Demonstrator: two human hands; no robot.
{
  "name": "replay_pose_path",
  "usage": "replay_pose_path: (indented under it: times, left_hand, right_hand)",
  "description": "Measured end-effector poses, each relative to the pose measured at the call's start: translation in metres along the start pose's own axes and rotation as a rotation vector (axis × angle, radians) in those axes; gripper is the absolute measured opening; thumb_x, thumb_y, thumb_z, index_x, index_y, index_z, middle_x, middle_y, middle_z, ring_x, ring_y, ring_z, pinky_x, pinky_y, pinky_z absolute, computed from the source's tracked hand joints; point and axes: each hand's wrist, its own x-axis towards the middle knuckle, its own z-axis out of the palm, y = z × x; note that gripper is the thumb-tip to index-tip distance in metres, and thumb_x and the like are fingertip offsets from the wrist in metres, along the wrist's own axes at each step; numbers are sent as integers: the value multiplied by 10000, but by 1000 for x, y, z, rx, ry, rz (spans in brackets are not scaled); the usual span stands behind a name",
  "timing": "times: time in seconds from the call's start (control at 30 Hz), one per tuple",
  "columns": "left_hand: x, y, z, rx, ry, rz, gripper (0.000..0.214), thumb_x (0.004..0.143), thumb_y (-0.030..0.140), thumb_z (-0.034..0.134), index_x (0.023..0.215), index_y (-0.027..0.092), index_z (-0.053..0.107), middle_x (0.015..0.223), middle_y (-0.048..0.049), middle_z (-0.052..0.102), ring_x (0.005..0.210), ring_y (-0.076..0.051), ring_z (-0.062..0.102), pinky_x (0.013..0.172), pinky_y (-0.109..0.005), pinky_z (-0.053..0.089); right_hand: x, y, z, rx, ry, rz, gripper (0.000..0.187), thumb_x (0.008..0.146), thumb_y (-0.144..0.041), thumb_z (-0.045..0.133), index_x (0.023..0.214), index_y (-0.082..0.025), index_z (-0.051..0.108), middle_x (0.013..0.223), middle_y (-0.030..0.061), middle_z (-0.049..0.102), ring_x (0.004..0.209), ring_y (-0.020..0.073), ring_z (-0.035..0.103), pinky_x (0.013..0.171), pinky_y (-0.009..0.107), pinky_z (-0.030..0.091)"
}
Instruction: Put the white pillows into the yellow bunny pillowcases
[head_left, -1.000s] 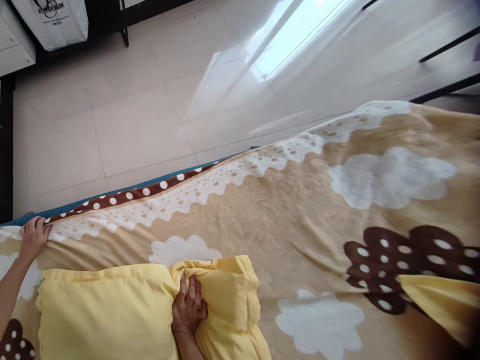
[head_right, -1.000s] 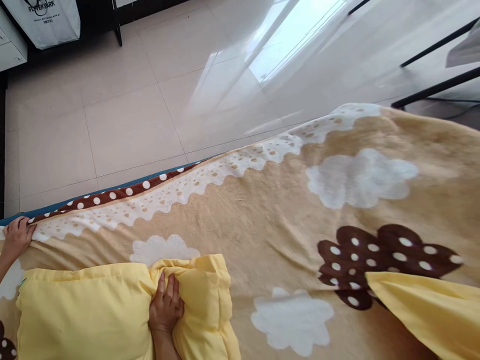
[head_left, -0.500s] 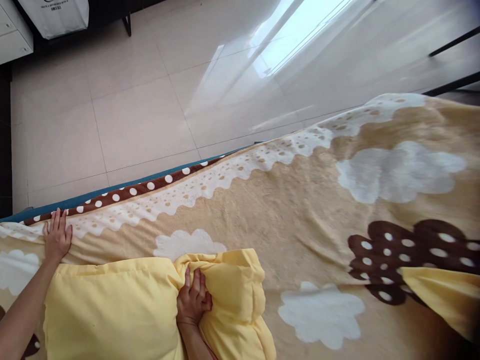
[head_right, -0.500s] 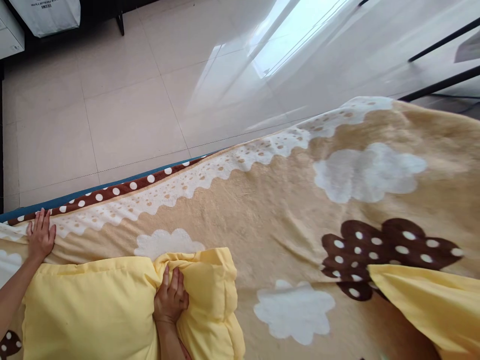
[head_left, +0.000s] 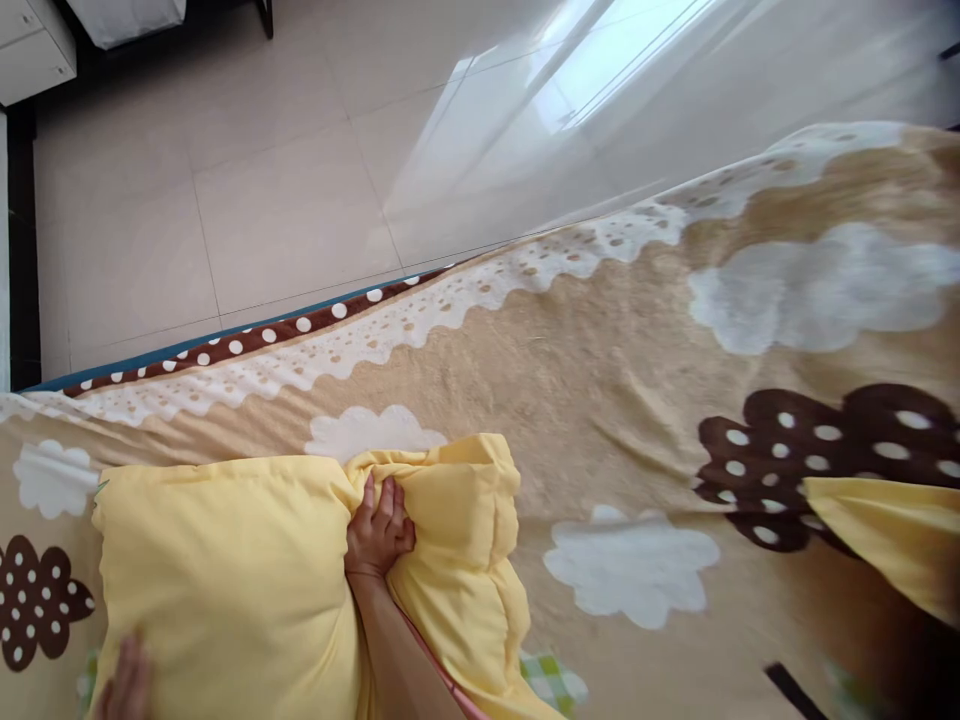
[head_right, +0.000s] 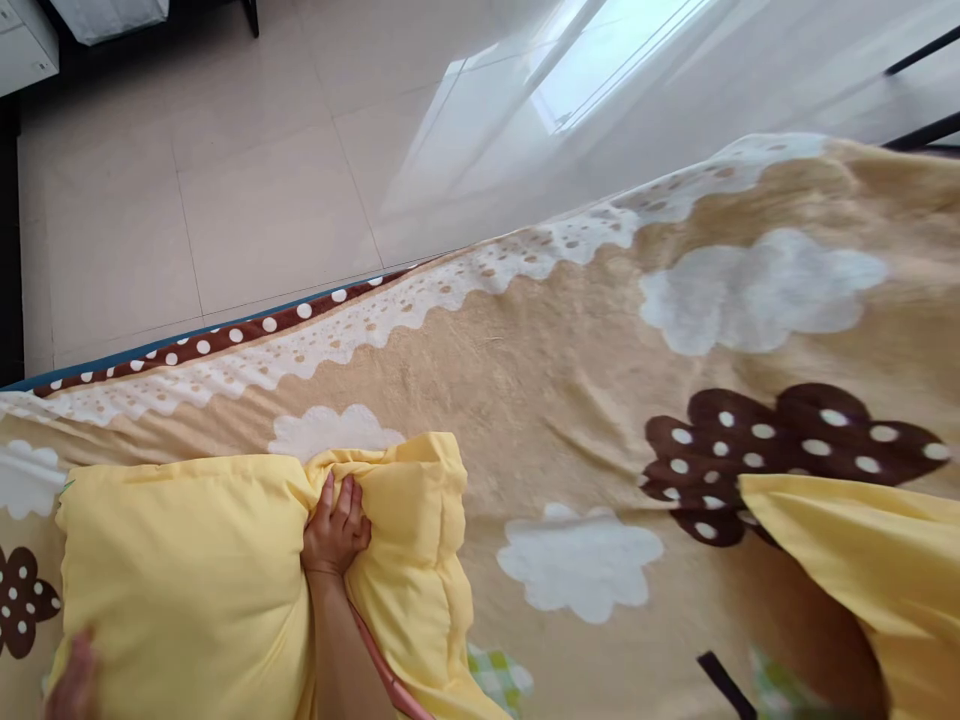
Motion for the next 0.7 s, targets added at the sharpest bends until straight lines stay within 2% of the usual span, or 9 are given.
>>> replay_pose_path:
  times: [0.03,0.1,0.17,0.23,0.33,0.4,0.5,0.6,0.7]
  left_hand:
    - [-31,-19,24,-9,-19,-49,964,593,428,524,1494,481,185,1504,65,402,1376,-372,370,1074,-629,349]
    - [-64,-45,71,11,-10,-107,1013,619,411,489,1555,287,122,1517,-107,393,1394,-395,327,1107,-661,279]
    - [-70,-59,104,77,18,-97,999,663,389,443,1564,144,86,1516,-223,357,1432,-383,250,1138,-657,213]
    - [-65,-66,118,149,30,-49,941,707,364,406,1554,80,110,1501,-269,358,1458,-349,208,1165,-624,178]
    - [-58,-68,113,213,49,36,819,765,319,369,1511,16,220,1450,-296,416,1460,-331,236,1178,-583,181]
    - [-56,-65,105,240,86,91,735,801,288,341,1471,-11,298,1436,-301,432,1457,-328,256,1174,-569,190]
    - [-53,-56,97,265,147,131,666,844,258,297,1443,-31,343,1465,-292,400,1462,-310,251,1171,-549,188]
    - [-48,-47,94,273,171,159,647,865,241,271,1442,-41,344,1495,-279,362,1468,-296,238,1169,-531,178]
    - [-44,-39,89,262,154,179,633,879,226,255,1451,-32,341,1507,-267,350,1462,-285,255,1166,-510,174]
  right_hand:
    - [1,-2,-3,14,-15,-1,488,930,-303,360,1373,-197,536,1355,206,553,1260,310,509,943,513,345]
    - [2,-3,-8,42,-34,-28,553,914,-361,365,1415,-161,486,1397,225,503,1302,335,457,968,543,323]
    - [3,-2,-12,63,-36,-53,592,904,-375,360,1444,-147,446,1427,228,468,1332,343,417,992,559,298]
    - [3,-1,-14,88,-22,-63,594,910,-372,353,1454,-146,428,1440,223,452,1349,340,393,1010,569,275]
    - [6,-6,-17,162,-14,-51,580,933,-395,342,1444,-136,434,1450,222,433,1371,340,356,1029,592,244]
    - [11,-13,-25,234,-58,-26,576,943,-403,342,1435,-121,441,1465,225,408,1386,343,326,1039,608,226]
    - [22,-10,-56,364,-168,-4,560,937,-392,376,1412,-108,463,1493,210,375,1403,328,290,1070,603,198]
    - [20,36,-103,548,-274,-90,532,967,-408,340,1413,-139,451,1520,165,365,1411,258,292,1105,535,206]
    - [-18,115,-142,570,-265,-181,628,951,-524,374,1480,-188,335,1553,149,308,1414,241,295,1105,487,240]
